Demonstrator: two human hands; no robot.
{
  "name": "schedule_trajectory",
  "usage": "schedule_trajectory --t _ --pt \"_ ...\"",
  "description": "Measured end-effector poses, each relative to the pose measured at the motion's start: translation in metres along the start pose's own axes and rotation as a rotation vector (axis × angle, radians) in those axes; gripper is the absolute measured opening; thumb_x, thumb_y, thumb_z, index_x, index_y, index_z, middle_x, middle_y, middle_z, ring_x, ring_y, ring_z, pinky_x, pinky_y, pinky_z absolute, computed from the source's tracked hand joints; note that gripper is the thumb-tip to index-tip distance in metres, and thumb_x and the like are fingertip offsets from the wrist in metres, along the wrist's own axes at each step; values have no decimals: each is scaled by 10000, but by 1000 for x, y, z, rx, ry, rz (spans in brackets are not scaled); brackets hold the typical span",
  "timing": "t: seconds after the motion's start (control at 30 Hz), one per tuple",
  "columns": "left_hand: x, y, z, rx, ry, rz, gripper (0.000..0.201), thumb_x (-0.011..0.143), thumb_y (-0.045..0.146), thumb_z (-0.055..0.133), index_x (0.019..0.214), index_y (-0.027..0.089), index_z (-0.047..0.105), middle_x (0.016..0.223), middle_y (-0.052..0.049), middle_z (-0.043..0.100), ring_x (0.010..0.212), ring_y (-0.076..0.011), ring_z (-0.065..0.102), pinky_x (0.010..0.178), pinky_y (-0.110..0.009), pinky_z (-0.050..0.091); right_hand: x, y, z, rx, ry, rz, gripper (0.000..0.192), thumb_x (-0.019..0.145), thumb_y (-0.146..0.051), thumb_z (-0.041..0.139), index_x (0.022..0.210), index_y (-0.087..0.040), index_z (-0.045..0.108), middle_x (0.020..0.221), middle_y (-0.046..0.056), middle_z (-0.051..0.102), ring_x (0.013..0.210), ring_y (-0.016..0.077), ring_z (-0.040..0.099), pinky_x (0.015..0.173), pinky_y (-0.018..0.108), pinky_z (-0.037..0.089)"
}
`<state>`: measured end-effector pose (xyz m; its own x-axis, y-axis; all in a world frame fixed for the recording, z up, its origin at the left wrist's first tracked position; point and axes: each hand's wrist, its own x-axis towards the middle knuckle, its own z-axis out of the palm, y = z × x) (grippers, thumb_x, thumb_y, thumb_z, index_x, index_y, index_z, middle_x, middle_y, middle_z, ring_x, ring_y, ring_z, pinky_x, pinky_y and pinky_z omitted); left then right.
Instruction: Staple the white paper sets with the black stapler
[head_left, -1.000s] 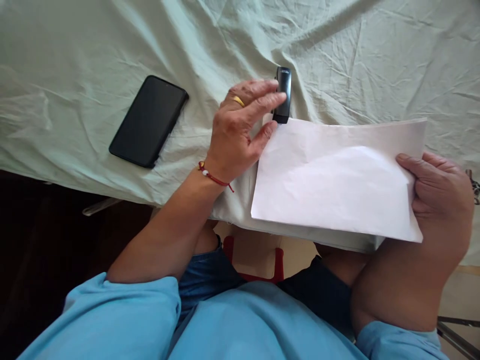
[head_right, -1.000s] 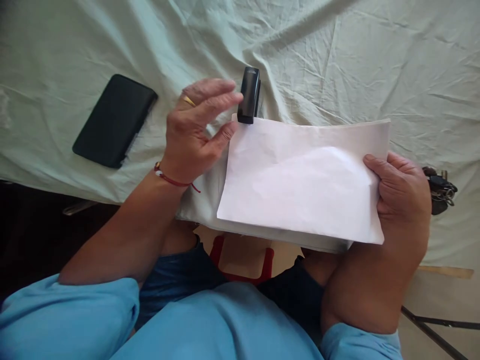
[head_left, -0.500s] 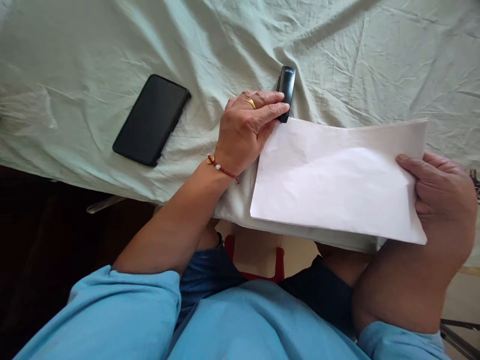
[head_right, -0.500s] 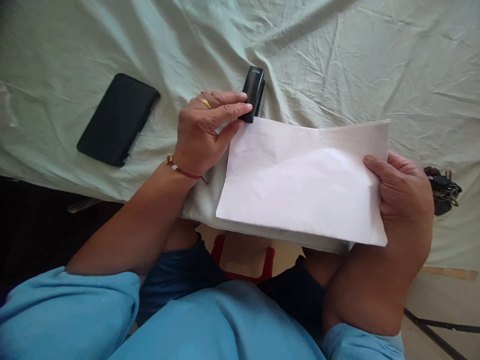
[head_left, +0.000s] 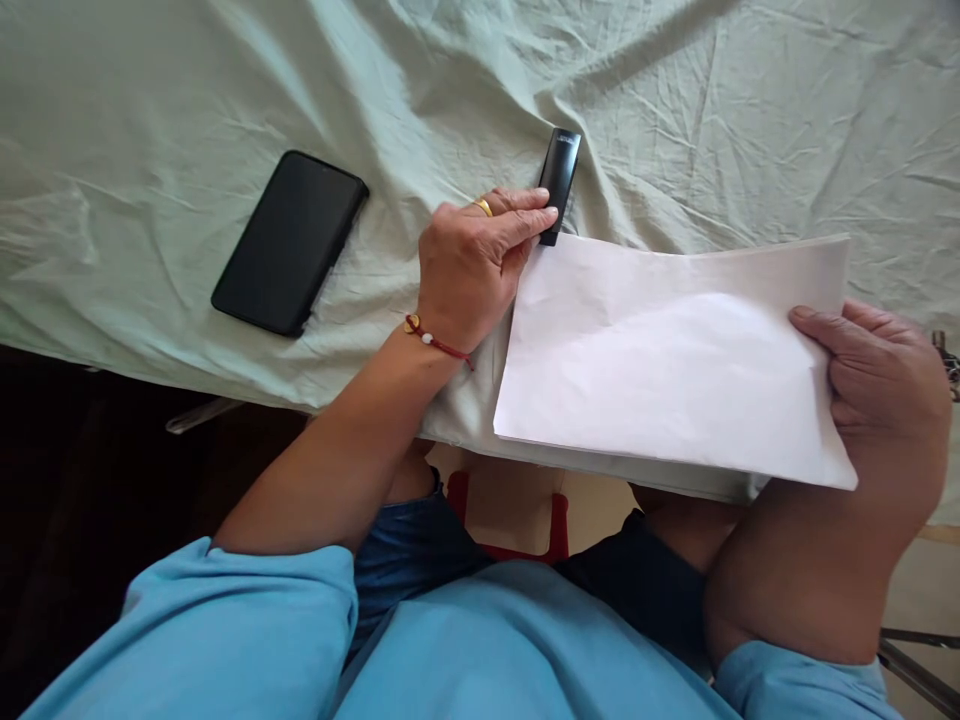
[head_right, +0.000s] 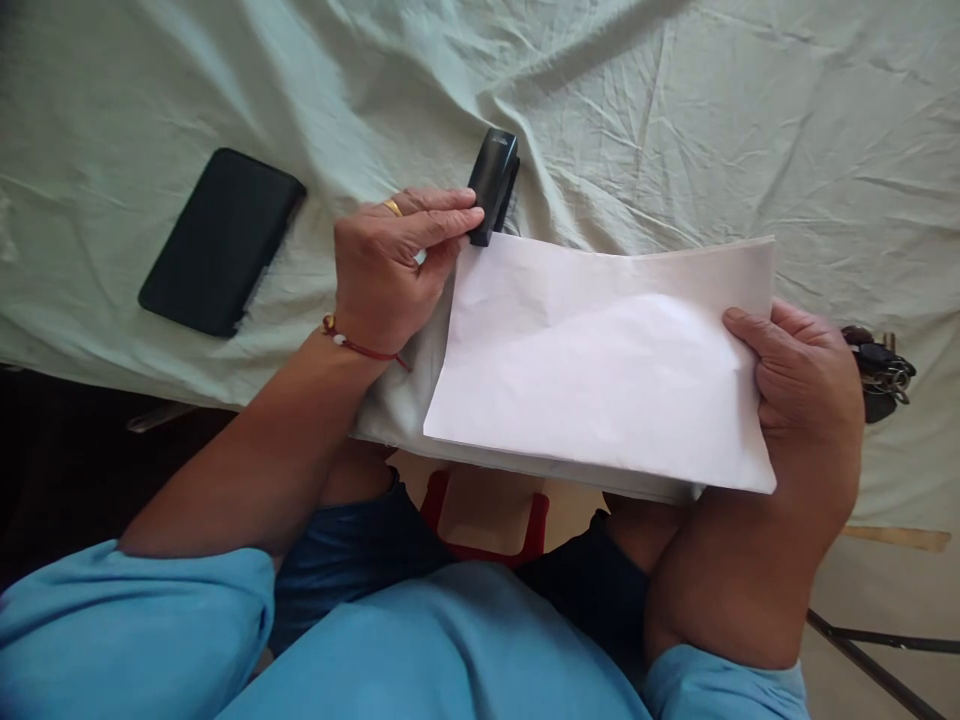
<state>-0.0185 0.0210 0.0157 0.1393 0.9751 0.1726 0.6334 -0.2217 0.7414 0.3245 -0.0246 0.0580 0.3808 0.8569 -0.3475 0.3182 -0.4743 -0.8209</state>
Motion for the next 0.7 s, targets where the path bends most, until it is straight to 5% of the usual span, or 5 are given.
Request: schedule_trajectory --t 0.27,0.47,0.7 --pt "3 1 9 13 -4 -115 323 1040 395 565 1227 396 828 1504 53 730 1462 -233 650 1198 -432 552 1 -3 -5 -101 34 8 384 784 -455 689 1130 -291 728 891 -22 675 535 77 559 414 165 427" --pt "2 2 2 -71 -31 -72 337 1038 388 575 1291 361 796 1520 92 716 1446 -240 642 1241 -431 524 -3 -5 -5 -76 -30 -21 416 803 -468 687 1178 -288 708 936 -8 682 566 87 579 454 179 461" --pt "-7 1 -11 -208 -30 -214 375 971 530 701 1307 383 778 1493 31 735 1120 -258 745 910 -452 604 -12 -10 3 -12 -199 -42 429 786 -483 739 1164 -284 702 983 3 685 663 104 619 540 197 501"
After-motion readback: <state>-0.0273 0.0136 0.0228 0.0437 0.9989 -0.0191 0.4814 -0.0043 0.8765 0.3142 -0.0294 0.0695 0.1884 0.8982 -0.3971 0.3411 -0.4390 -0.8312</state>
